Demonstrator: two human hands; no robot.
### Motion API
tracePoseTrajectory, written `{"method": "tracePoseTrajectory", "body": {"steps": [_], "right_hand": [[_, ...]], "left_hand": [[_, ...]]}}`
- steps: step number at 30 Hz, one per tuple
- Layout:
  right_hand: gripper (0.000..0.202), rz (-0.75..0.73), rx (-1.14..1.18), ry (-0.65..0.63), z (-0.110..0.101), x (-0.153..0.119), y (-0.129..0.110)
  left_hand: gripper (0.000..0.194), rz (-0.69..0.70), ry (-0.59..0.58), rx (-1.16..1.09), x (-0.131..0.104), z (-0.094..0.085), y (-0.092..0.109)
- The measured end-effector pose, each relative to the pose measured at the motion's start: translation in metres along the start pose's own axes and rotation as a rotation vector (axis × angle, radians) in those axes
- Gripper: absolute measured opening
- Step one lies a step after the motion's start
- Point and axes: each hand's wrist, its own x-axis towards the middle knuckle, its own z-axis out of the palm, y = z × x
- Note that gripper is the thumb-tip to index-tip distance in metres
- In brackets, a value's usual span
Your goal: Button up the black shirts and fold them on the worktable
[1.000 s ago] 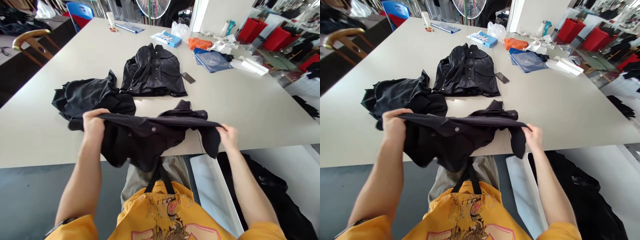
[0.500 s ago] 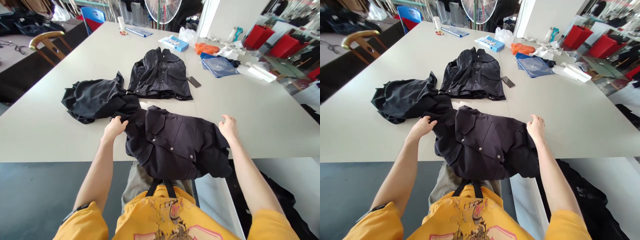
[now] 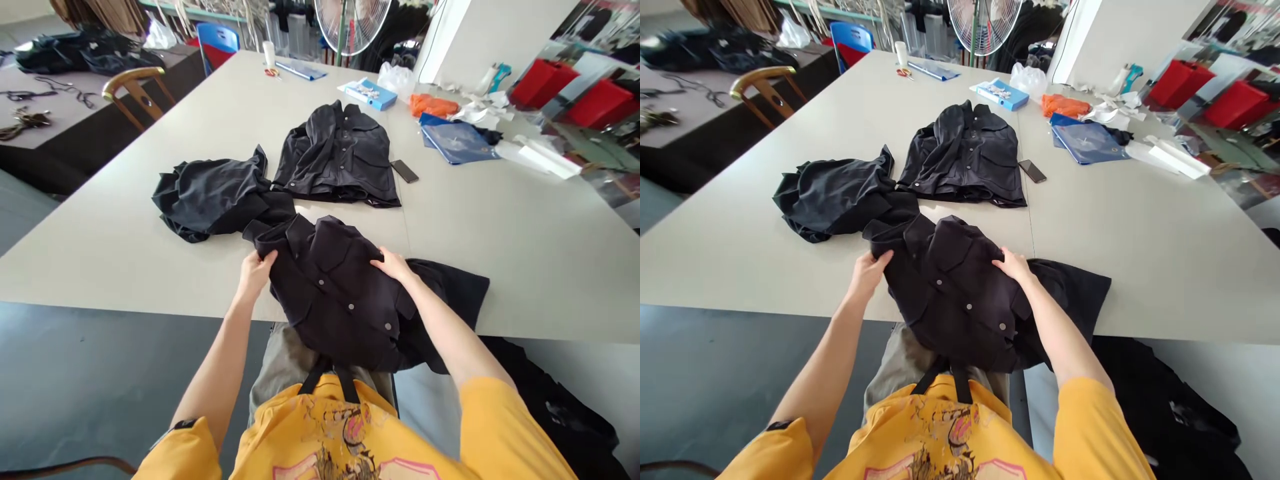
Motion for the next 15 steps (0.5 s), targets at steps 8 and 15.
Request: {"method": "tracePoseTrajectory", "body": {"steps": [8,15], "right_hand": [[0.042,-0.256,0.727,0.402,-0.122,-0.105,-0.009],[0.026,-0.689,1.033,1.343,-0.227,-0.206,-0.071]], "left_hand": [[0.042,0.368,0.187,-0.641,-0.012,-0.053,0.159],[0.038,0.336,-0.394,-0.611,-0.036,-0.065,0.232]]}}
